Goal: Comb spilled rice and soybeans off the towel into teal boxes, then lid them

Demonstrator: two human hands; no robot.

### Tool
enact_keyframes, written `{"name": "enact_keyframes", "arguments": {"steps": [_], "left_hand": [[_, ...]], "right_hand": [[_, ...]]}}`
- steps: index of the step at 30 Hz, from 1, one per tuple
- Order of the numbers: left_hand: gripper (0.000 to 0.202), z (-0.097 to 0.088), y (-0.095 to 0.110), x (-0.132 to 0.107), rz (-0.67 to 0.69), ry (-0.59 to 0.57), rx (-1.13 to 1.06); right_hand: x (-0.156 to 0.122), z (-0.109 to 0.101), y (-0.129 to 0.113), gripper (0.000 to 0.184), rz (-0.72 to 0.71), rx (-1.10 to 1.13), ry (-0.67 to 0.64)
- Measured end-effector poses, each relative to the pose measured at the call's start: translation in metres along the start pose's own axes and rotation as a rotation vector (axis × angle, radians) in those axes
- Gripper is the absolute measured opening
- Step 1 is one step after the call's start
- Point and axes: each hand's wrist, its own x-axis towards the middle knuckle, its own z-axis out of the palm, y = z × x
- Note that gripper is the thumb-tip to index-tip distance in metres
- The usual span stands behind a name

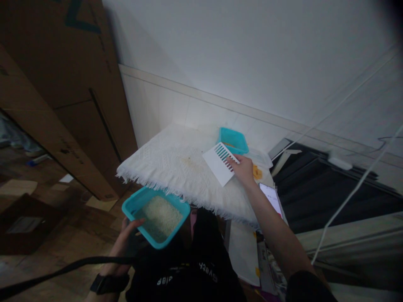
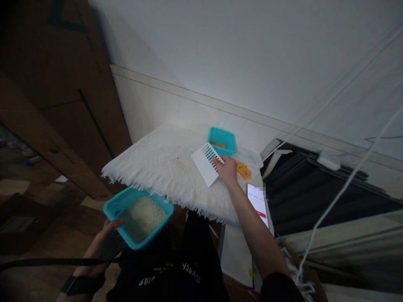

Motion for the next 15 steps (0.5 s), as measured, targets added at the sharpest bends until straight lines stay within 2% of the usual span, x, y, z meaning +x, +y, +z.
{"name": "enact_keyframes", "arguments": {"steps": [4, 8, 15], "left_hand": [[0.066, 0.001, 0.001, -0.001, -0.012, 0.004, 0.010], [0.061, 0.001, 0.002, -0.003, 0.008, -0.016, 0.022], [0.062, 0.002, 0.004, -0.005, -0.007, 0.014, -0.009]], "right_hand": [[-0.006, 0.003, -0.012, 0.035, -0.077, -0.045, 0.004], [-0.006, 0.007, -0.016, 0.034, -0.090, -0.170, 0.008], [-0.001, -0.006, -0.021, 0.033, -0.082, -0.318, -0.021]]}}
